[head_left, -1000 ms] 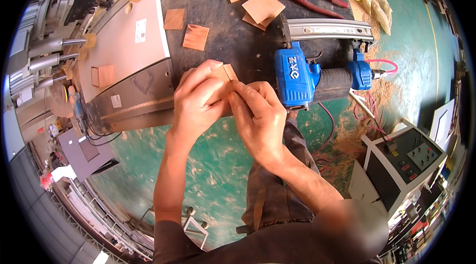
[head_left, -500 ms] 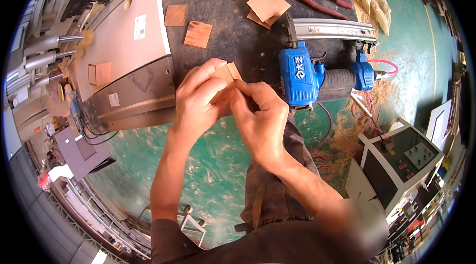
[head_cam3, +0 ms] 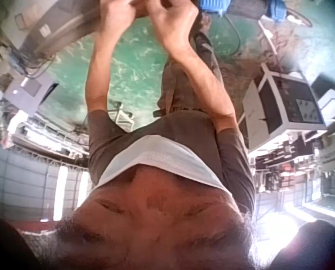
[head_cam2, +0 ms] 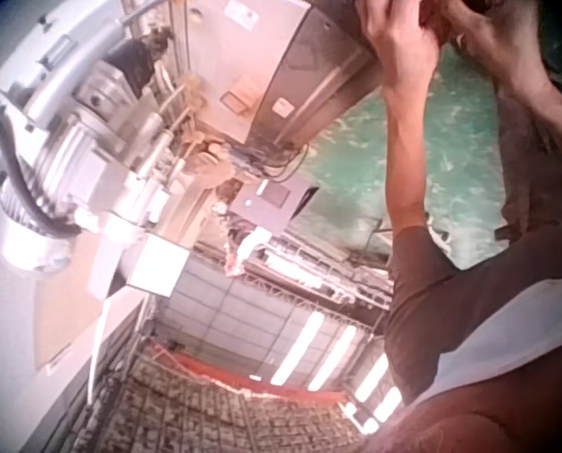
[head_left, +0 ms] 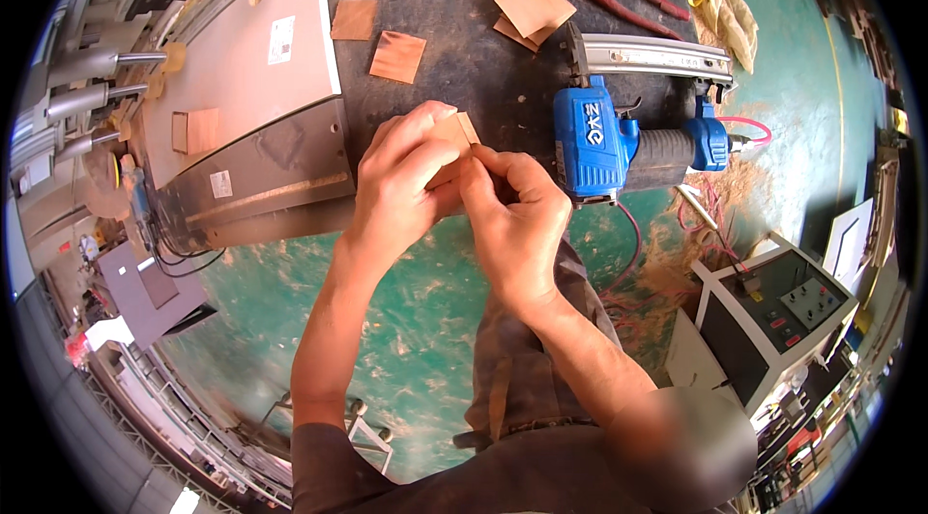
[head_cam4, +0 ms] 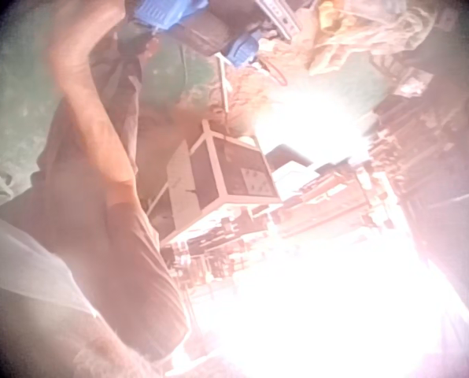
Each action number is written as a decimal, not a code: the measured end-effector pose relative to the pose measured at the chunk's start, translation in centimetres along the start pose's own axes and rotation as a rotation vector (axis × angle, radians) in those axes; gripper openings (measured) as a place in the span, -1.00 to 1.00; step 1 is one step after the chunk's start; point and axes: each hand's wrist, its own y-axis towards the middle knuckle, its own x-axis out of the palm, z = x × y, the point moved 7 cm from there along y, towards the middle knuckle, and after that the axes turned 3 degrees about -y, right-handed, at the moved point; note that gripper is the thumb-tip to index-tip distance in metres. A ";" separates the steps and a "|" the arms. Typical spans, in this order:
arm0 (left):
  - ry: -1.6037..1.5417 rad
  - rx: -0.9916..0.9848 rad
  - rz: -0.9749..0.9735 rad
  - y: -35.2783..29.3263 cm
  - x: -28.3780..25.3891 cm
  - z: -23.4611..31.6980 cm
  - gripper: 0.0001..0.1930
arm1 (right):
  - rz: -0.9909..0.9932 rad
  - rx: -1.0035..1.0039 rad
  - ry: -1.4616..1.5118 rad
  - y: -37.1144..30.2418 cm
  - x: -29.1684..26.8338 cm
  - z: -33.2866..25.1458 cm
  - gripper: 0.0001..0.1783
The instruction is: The person assembles small wooden boxes by hand, aligning and joining square wooden pieces. They use a blue pneumatic nail gun to fasten the pieces together on a workbench.
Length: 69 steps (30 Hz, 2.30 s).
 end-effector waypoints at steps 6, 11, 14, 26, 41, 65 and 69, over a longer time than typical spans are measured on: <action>0.008 0.002 0.009 -0.2 -0.5 0.3 -0.61 | -0.024 0.153 0.030 0.1 0.2 0.8 -0.78; -0.057 -0.005 0.022 -0.2 -0.4 0.0 -0.65 | -0.066 0.200 0.103 0.5 -0.1 0.5 -0.75; -0.068 -0.009 0.063 -0.4 -0.4 -0.3 -0.68 | -0.085 0.206 0.161 0.6 0.1 0.6 -0.75; -0.055 -0.011 0.085 -0.7 -0.6 -0.2 -0.61 | -0.134 -0.203 -0.182 0.5 -8.2 -5.1 -0.66; -0.055 0.007 0.063 -1.0 -0.5 -0.4 -0.61 | -0.554 -0.765 -1.337 4.9 -10.4 -3.9 0.08; -0.145 0.030 0.081 -1.1 0.0 -0.7 -0.63 | -0.791 -1.121 -1.384 6.3 -5.2 -19.9 -0.71; -0.125 -0.014 0.019 -0.9 -0.2 -0.7 -0.68 | -0.993 -1.890 -1.789 5.8 -5.3 -18.3 -0.56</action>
